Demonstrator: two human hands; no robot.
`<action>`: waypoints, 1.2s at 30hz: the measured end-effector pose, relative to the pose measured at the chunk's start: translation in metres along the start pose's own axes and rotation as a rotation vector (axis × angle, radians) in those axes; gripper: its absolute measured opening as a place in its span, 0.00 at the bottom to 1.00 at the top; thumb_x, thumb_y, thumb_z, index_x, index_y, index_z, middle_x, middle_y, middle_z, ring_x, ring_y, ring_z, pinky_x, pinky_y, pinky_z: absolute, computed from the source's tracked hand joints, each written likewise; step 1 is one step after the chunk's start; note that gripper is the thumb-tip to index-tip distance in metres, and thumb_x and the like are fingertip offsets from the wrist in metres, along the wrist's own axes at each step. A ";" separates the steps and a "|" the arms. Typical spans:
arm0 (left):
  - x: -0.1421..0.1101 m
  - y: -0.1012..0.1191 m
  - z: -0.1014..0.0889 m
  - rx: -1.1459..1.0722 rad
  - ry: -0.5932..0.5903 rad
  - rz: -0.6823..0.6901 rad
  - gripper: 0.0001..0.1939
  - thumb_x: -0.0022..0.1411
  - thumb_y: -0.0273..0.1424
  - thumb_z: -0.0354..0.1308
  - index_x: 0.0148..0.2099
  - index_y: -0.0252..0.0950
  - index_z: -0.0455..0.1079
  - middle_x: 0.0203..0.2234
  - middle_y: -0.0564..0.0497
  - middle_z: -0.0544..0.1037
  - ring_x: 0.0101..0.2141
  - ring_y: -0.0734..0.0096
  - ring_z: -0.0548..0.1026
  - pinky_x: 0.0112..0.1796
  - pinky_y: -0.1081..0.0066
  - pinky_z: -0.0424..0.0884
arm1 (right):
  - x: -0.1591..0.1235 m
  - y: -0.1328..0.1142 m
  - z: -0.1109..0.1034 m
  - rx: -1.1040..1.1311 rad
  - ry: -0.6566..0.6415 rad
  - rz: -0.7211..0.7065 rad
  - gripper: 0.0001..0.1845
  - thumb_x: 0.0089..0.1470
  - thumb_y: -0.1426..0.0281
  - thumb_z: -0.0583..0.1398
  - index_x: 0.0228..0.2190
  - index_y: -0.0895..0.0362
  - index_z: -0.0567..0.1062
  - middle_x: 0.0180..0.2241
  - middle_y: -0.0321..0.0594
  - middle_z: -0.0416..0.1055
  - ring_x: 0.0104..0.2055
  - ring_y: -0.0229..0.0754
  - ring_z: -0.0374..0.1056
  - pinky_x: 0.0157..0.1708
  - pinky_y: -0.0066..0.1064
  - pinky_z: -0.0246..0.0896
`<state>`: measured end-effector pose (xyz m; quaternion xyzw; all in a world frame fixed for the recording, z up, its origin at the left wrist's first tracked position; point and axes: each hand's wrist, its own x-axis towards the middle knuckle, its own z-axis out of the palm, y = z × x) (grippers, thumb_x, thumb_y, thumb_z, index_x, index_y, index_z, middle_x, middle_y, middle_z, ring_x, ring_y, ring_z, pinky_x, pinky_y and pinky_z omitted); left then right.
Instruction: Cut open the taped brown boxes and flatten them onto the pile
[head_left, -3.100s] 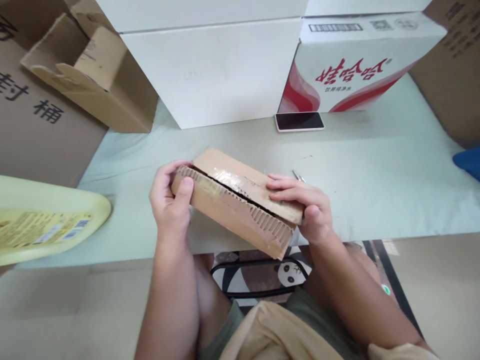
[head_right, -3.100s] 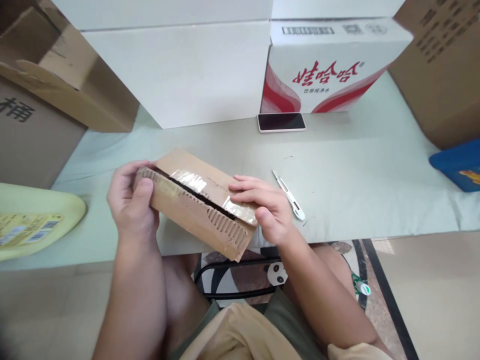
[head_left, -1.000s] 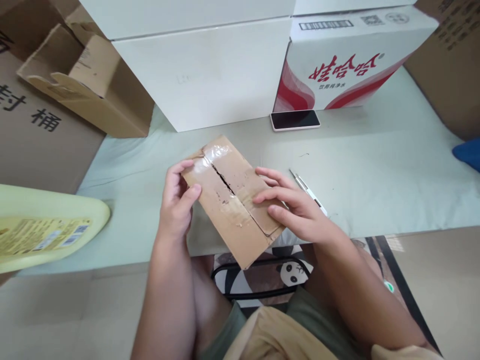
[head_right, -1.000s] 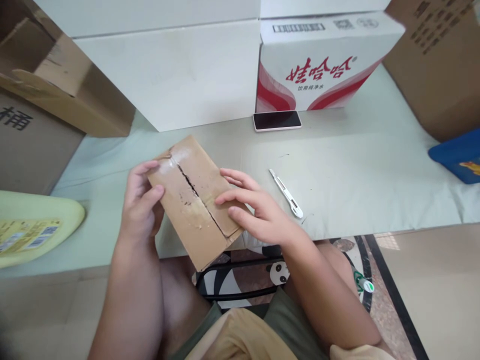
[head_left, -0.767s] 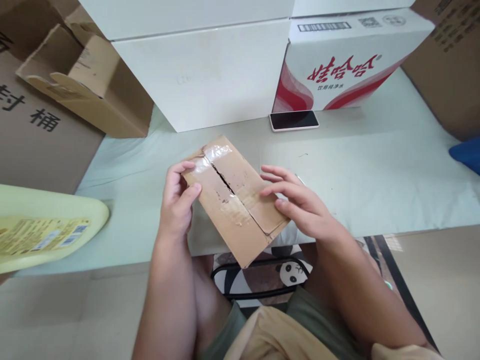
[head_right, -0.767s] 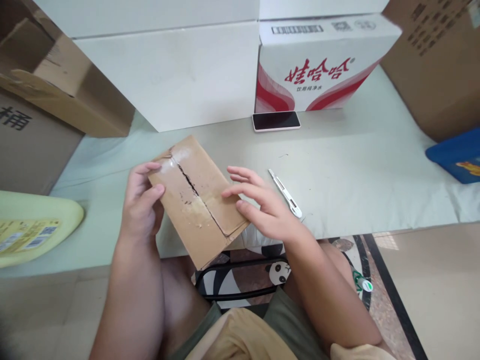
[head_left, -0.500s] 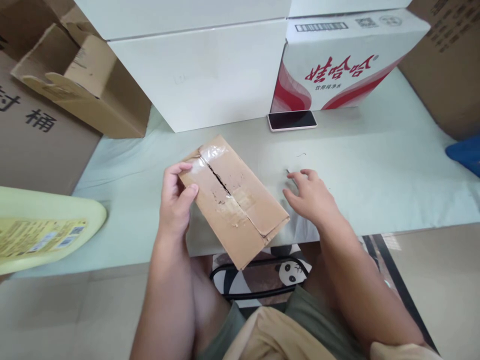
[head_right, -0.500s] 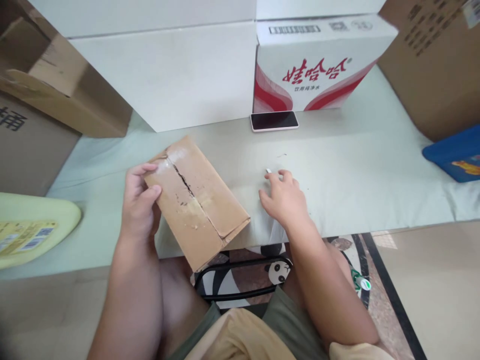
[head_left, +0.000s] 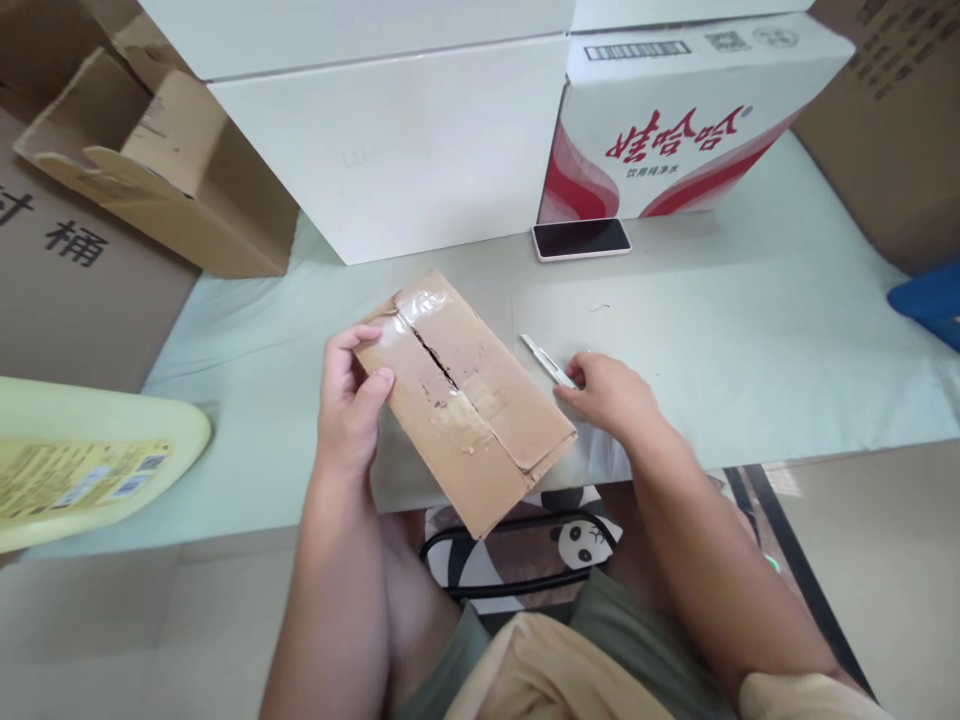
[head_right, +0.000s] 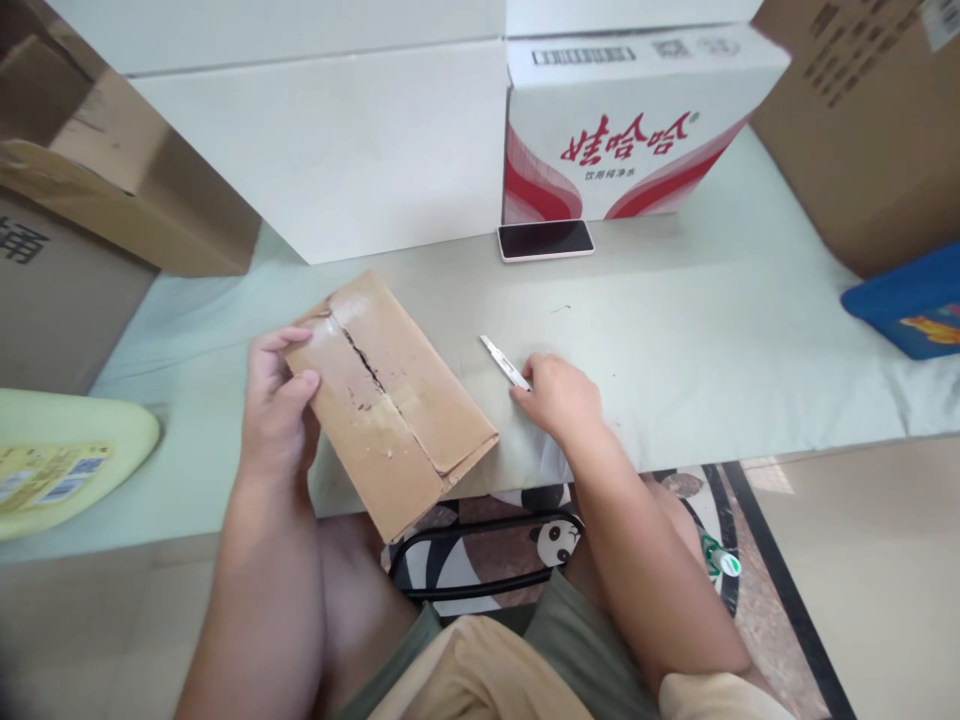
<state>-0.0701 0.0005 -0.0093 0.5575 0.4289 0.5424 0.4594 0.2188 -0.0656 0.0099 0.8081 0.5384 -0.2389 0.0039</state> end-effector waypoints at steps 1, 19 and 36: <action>0.000 0.000 0.000 0.012 -0.009 0.007 0.30 0.52 0.50 0.74 0.51 0.42 0.70 0.47 0.49 0.74 0.45 0.63 0.70 0.43 0.67 0.67 | -0.001 0.000 -0.001 -0.025 -0.023 -0.004 0.08 0.60 0.65 0.59 0.38 0.55 0.76 0.44 0.45 0.79 0.43 0.50 0.73 0.33 0.35 0.54; -0.024 -0.006 0.033 0.286 -0.263 0.300 0.33 0.66 0.61 0.53 0.62 0.47 0.66 0.55 0.43 0.72 0.57 0.55 0.73 0.57 0.55 0.71 | -0.075 -0.010 -0.046 0.839 0.668 -0.630 0.06 0.62 0.67 0.63 0.41 0.51 0.77 0.27 0.33 0.68 0.25 0.37 0.61 0.26 0.32 0.57; -0.026 0.003 0.041 0.244 -0.281 0.192 0.28 0.66 0.56 0.59 0.60 0.48 0.68 0.55 0.43 0.73 0.55 0.55 0.73 0.56 0.56 0.70 | -0.083 -0.023 -0.042 0.400 0.544 -0.688 0.12 0.55 0.74 0.57 0.40 0.52 0.76 0.21 0.29 0.67 0.18 0.33 0.56 0.21 0.27 0.54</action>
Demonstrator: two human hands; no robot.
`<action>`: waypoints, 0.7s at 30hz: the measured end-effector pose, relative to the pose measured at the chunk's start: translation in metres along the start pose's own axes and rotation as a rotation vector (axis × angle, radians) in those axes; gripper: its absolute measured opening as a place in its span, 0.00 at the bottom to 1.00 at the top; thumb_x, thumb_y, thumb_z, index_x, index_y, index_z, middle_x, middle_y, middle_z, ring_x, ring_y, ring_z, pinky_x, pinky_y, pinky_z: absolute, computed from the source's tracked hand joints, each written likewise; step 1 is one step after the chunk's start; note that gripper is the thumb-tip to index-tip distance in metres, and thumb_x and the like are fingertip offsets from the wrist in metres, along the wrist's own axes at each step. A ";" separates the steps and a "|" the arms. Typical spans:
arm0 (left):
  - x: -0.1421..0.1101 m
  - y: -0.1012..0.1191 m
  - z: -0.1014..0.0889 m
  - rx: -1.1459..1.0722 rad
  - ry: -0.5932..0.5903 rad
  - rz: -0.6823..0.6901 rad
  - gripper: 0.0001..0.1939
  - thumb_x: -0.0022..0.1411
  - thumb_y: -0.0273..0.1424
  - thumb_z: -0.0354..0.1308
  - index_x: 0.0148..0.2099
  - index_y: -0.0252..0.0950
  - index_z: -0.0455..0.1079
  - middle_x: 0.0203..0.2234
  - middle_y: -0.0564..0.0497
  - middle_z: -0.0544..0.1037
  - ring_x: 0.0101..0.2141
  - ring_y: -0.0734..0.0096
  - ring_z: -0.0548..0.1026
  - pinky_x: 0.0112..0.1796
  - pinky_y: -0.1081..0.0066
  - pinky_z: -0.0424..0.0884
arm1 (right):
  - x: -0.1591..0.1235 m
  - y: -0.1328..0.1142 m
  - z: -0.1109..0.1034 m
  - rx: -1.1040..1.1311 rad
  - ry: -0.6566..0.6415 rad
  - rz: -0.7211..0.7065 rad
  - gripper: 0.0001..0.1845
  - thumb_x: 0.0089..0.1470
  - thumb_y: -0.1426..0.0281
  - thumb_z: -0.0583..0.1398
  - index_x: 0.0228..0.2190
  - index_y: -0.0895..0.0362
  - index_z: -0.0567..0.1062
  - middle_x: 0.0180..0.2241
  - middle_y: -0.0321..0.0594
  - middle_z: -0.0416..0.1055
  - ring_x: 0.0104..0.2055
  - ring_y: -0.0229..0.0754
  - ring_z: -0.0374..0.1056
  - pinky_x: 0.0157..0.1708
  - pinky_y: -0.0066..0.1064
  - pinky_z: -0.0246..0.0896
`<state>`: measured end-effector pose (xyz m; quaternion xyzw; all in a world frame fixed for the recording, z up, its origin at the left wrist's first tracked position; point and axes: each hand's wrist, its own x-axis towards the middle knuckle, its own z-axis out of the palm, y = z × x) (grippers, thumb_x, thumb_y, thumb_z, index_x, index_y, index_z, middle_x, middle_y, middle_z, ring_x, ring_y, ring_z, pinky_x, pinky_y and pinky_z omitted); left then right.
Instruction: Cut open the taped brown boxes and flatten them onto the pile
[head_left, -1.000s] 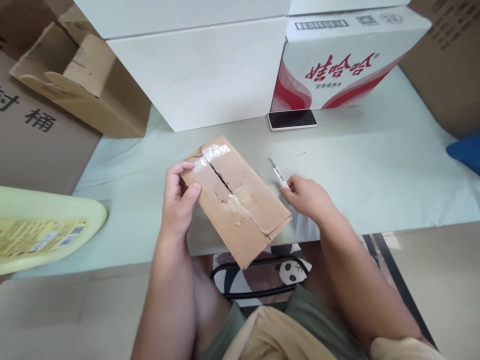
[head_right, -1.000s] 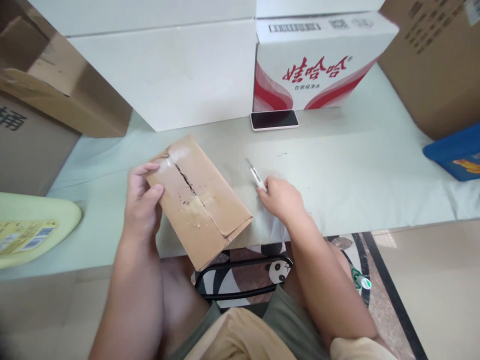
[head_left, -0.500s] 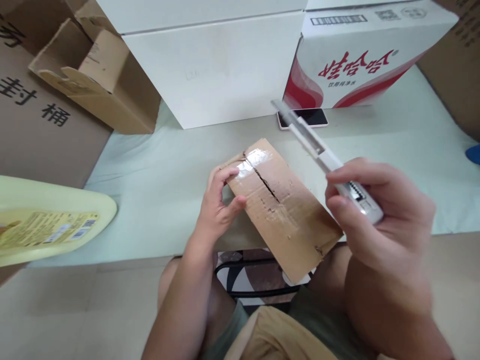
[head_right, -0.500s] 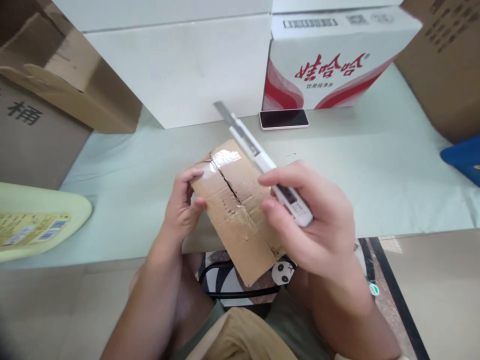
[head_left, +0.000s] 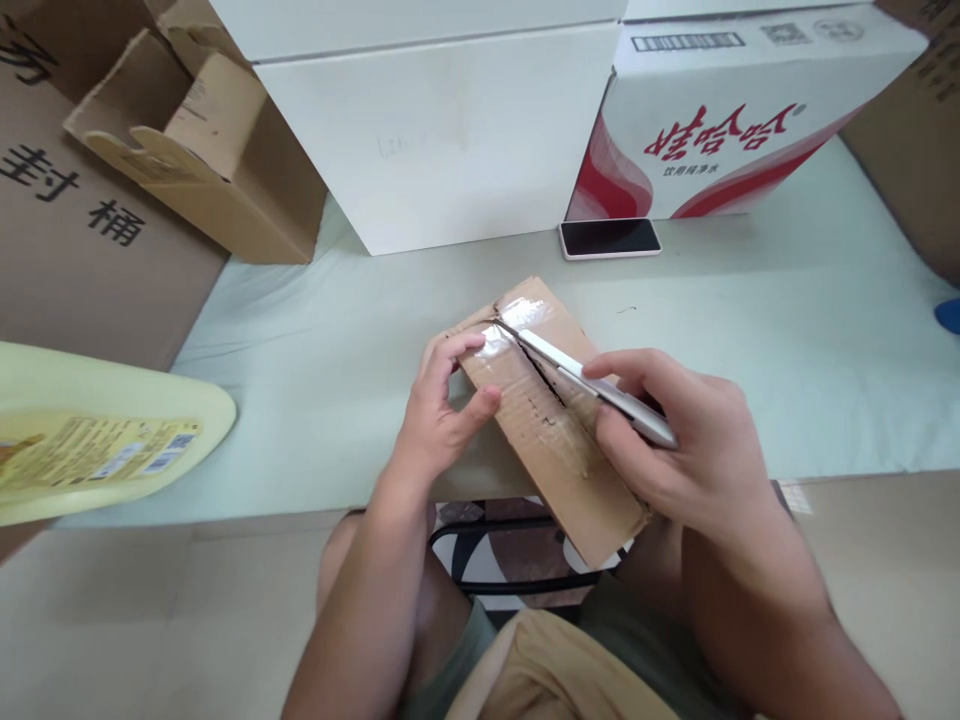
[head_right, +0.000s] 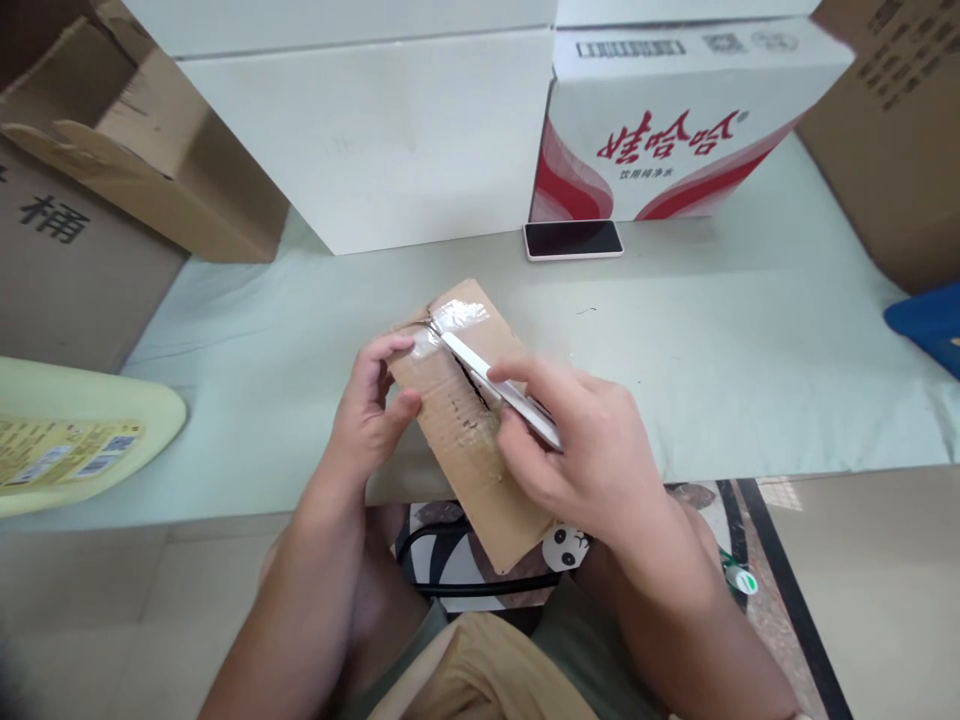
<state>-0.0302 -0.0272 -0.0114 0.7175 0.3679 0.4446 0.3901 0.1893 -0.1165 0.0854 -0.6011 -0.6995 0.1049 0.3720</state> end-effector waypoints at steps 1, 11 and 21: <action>0.000 0.000 0.000 -0.004 0.003 -0.001 0.27 0.66 0.56 0.60 0.60 0.48 0.68 0.55 0.44 0.73 0.55 0.55 0.73 0.55 0.56 0.70 | 0.000 0.000 0.000 0.002 0.019 -0.004 0.12 0.54 0.74 0.57 0.40 0.52 0.76 0.21 0.29 0.67 0.18 0.33 0.55 0.21 0.27 0.53; 0.001 0.001 0.000 -0.032 0.016 -0.021 0.29 0.64 0.57 0.61 0.58 0.46 0.69 0.53 0.43 0.74 0.55 0.54 0.73 0.57 0.54 0.69 | 0.000 0.000 -0.002 0.026 -0.050 -0.052 0.19 0.57 0.75 0.55 0.47 0.54 0.80 0.22 0.32 0.72 0.18 0.33 0.59 0.19 0.26 0.54; 0.001 0.001 0.001 -0.038 0.020 -0.030 0.28 0.64 0.56 0.61 0.58 0.46 0.69 0.52 0.44 0.74 0.55 0.55 0.73 0.56 0.55 0.69 | 0.001 -0.002 -0.001 -0.023 -0.067 -0.074 0.19 0.58 0.73 0.54 0.46 0.54 0.81 0.19 0.31 0.70 0.15 0.32 0.55 0.18 0.25 0.53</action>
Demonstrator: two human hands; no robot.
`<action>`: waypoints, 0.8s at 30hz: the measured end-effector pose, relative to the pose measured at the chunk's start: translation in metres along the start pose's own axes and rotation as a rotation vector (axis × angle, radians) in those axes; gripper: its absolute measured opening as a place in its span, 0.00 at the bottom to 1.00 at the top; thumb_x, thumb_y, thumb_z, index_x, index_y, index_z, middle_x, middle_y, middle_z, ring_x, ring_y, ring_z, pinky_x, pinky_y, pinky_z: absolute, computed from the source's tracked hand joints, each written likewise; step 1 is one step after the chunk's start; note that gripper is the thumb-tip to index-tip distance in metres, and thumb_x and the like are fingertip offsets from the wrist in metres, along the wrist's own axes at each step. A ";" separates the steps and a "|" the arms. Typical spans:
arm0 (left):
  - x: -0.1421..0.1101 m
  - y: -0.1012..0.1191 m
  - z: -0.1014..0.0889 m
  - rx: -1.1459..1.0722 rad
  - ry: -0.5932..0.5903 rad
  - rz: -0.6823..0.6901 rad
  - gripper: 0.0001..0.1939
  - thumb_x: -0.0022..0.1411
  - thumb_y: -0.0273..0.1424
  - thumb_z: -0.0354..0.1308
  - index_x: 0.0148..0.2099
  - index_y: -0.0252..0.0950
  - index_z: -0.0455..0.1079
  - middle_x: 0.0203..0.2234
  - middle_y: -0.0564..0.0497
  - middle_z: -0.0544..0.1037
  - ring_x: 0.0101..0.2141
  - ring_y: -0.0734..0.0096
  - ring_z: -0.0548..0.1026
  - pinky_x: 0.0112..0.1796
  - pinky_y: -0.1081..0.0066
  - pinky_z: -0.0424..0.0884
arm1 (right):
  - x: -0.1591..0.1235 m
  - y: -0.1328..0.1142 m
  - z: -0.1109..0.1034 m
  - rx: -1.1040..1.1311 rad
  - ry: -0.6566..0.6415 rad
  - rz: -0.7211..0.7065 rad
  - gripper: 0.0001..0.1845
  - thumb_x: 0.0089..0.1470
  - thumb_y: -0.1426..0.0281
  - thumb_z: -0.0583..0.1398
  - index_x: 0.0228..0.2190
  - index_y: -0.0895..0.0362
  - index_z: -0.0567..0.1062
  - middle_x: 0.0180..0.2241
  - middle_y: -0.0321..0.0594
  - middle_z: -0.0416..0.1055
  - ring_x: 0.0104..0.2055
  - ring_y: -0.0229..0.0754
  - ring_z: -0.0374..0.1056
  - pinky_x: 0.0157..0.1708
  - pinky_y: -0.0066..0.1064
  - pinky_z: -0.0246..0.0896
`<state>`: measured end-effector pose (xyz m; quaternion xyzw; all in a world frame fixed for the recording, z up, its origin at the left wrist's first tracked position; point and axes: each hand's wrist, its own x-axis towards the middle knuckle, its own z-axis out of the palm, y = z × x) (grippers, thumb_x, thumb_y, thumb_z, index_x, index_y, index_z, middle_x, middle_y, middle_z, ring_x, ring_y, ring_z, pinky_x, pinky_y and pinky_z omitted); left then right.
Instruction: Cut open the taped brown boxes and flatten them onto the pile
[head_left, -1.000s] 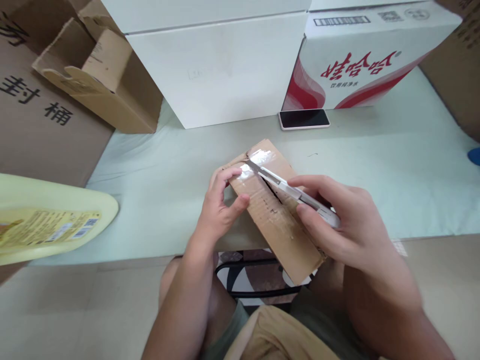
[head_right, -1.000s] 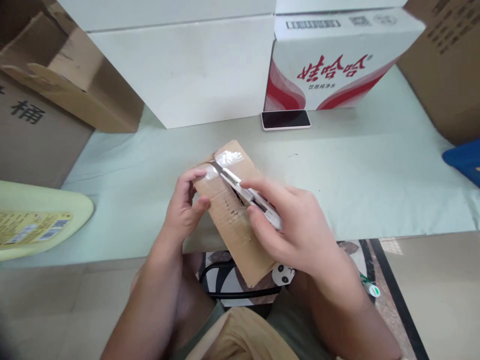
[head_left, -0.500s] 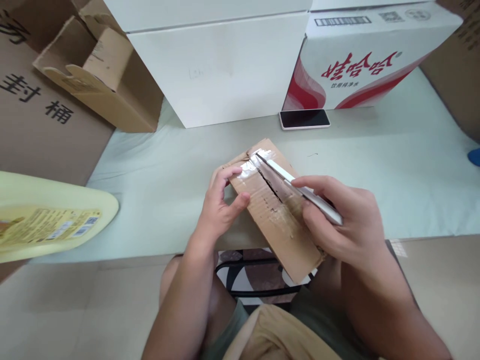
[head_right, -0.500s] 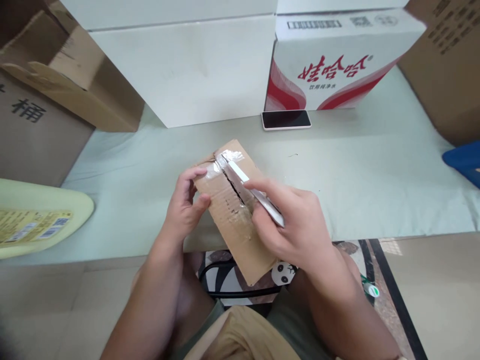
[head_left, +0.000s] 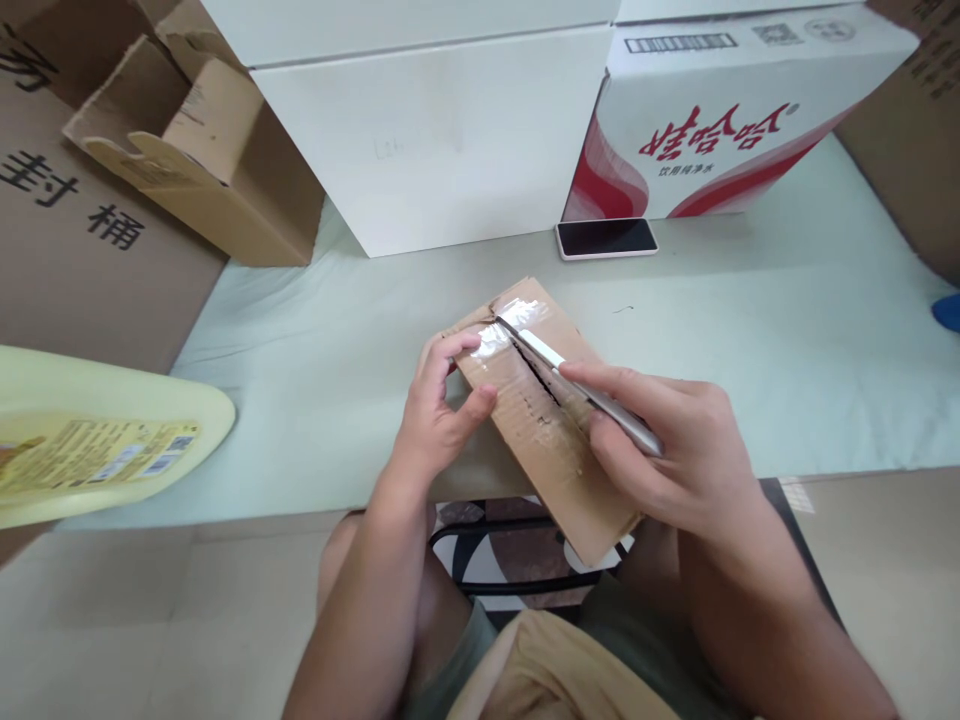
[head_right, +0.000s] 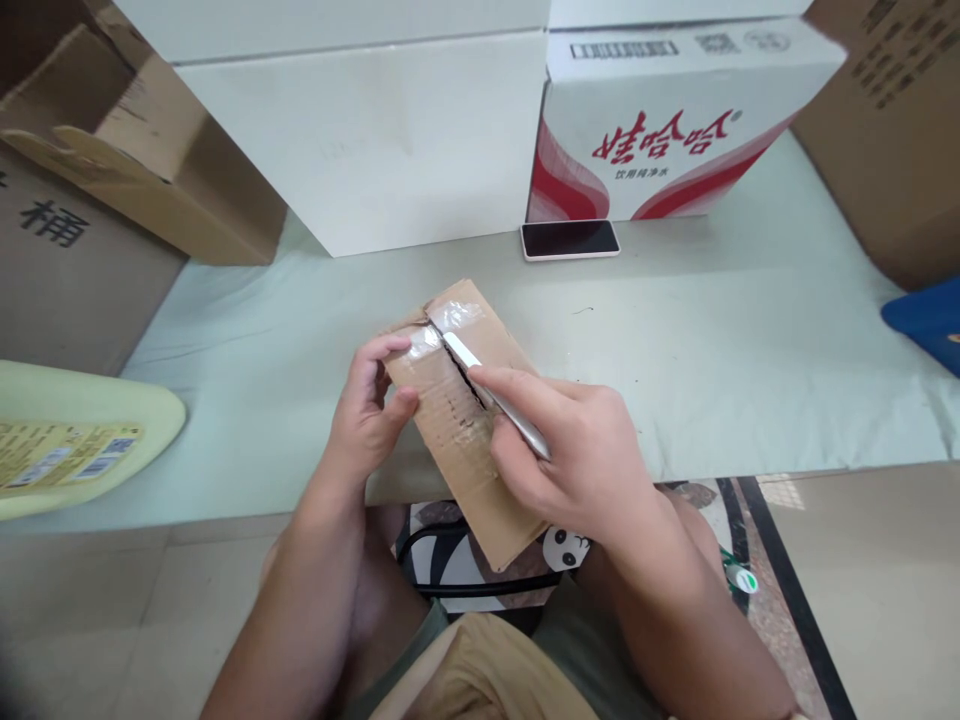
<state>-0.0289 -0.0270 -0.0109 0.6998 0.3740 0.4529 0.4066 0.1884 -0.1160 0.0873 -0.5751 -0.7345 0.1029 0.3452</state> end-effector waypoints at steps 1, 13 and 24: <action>0.000 0.000 0.000 0.000 0.001 -0.004 0.28 0.64 0.56 0.61 0.58 0.46 0.69 0.52 0.44 0.74 0.54 0.55 0.73 0.56 0.56 0.69 | 0.001 0.000 0.000 -0.003 -0.017 0.021 0.19 0.58 0.73 0.55 0.46 0.54 0.81 0.19 0.32 0.70 0.15 0.33 0.56 0.18 0.25 0.53; -0.001 0.000 0.000 -0.010 0.016 -0.034 0.27 0.64 0.55 0.62 0.57 0.44 0.70 0.53 0.43 0.73 0.55 0.55 0.73 0.57 0.56 0.69 | 0.000 -0.002 0.006 -0.038 -0.063 0.029 0.22 0.59 0.73 0.54 0.50 0.55 0.81 0.27 0.36 0.80 0.18 0.34 0.64 0.22 0.26 0.58; 0.000 -0.003 0.003 0.000 0.022 0.002 0.28 0.65 0.56 0.61 0.58 0.44 0.69 0.54 0.43 0.75 0.56 0.54 0.74 0.58 0.55 0.70 | 0.000 -0.002 0.005 -0.005 -0.008 0.036 0.21 0.57 0.73 0.55 0.47 0.56 0.82 0.19 0.32 0.72 0.15 0.33 0.58 0.19 0.25 0.55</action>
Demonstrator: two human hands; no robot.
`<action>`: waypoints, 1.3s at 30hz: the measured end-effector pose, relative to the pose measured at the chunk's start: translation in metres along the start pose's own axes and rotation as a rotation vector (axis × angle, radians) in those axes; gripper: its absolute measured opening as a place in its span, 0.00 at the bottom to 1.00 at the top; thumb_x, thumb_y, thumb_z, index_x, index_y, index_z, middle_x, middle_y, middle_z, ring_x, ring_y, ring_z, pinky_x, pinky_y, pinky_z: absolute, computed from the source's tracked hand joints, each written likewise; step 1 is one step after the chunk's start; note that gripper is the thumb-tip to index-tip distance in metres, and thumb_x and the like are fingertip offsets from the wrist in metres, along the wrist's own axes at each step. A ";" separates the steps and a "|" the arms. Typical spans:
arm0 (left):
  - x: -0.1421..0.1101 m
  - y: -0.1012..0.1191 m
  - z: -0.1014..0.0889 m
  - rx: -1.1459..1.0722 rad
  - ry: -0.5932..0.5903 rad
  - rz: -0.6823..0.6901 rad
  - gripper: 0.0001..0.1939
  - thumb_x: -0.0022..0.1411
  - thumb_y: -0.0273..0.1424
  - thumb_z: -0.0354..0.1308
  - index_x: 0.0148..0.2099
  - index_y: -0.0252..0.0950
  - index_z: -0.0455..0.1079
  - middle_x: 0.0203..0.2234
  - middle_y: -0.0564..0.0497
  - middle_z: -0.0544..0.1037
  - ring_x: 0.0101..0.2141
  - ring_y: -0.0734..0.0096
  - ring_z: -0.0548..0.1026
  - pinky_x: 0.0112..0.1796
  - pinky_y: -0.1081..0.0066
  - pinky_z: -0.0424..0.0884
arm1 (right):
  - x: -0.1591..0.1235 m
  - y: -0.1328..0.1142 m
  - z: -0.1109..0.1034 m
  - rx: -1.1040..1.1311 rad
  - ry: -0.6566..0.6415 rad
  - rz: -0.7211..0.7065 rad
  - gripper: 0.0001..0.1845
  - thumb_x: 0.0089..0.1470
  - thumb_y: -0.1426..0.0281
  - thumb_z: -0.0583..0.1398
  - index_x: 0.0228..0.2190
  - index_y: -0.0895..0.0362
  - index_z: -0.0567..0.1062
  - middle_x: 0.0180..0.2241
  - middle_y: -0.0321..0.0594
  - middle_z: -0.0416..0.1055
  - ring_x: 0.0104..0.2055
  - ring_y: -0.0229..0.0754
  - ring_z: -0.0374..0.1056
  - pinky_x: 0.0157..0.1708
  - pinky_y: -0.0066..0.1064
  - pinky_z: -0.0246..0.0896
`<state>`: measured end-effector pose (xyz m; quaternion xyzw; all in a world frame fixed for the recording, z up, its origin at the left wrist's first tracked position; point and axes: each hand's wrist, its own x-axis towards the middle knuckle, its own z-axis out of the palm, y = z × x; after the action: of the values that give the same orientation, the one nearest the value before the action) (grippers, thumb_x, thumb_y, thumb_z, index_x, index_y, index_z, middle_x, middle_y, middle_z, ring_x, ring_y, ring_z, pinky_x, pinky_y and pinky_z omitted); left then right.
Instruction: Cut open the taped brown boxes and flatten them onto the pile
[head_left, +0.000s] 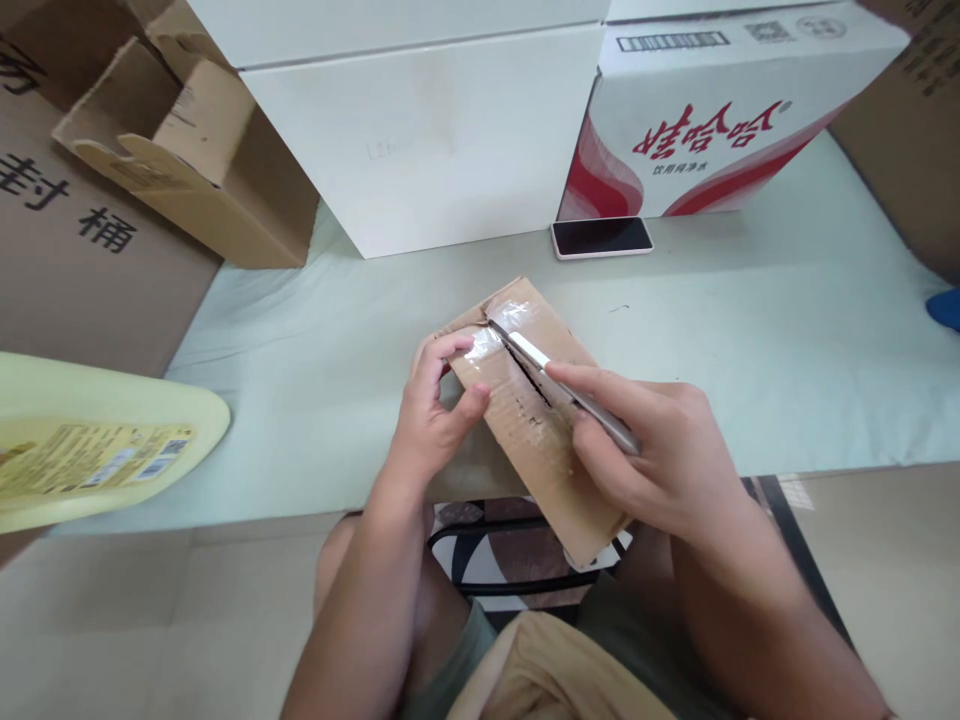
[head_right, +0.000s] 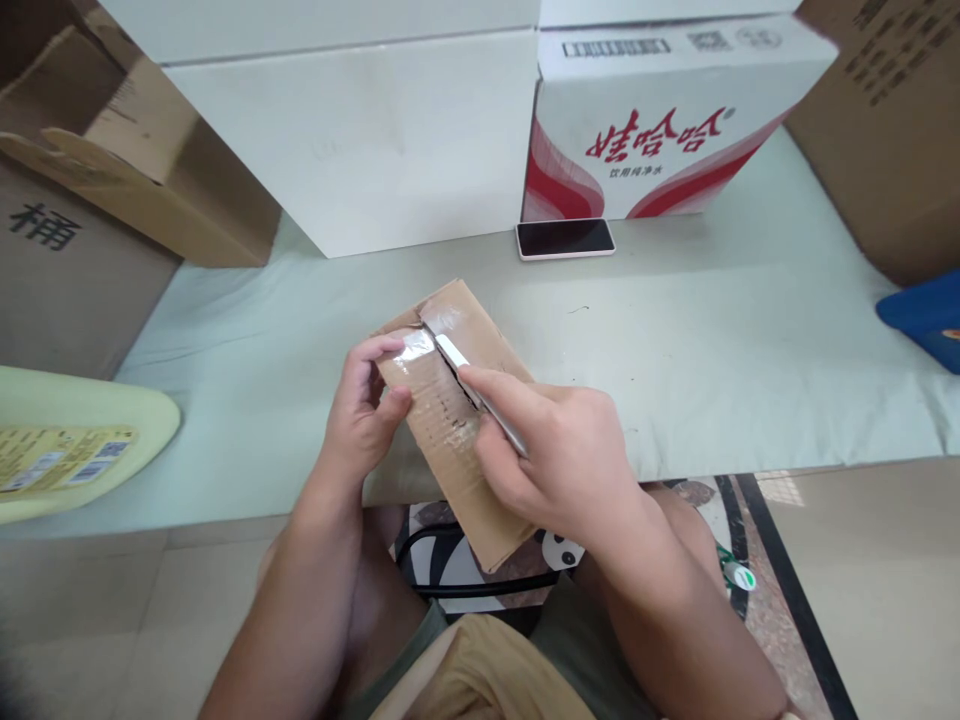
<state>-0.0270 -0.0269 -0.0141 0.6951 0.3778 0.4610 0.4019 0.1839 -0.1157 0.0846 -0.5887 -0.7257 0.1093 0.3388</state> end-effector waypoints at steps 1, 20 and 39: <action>0.000 0.000 0.000 -0.001 0.000 0.002 0.27 0.65 0.55 0.61 0.58 0.44 0.69 0.55 0.43 0.75 0.56 0.54 0.74 0.58 0.55 0.70 | 0.000 0.000 0.001 -0.008 -0.002 -0.003 0.21 0.57 0.73 0.55 0.47 0.56 0.82 0.19 0.32 0.72 0.15 0.33 0.59 0.20 0.25 0.55; 0.001 0.002 -0.001 -0.004 0.003 -0.016 0.27 0.65 0.55 0.61 0.57 0.44 0.70 0.53 0.44 0.74 0.56 0.56 0.73 0.58 0.57 0.70 | -0.002 0.000 0.002 -0.044 0.053 -0.123 0.20 0.56 0.76 0.55 0.46 0.61 0.82 0.18 0.31 0.70 0.15 0.31 0.55 0.19 0.25 0.51; -0.001 -0.005 -0.001 -0.020 0.011 0.008 0.26 0.66 0.53 0.61 0.59 0.47 0.69 0.54 0.44 0.73 0.56 0.54 0.73 0.57 0.54 0.69 | -0.001 0.009 -0.005 0.127 0.020 -0.271 0.14 0.64 0.72 0.61 0.51 0.55 0.76 0.26 0.34 0.76 0.22 0.34 0.68 0.24 0.24 0.64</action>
<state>-0.0291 -0.0261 -0.0186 0.6900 0.3726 0.4703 0.4049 0.1938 -0.1158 0.0830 -0.4637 -0.7868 0.1027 0.3942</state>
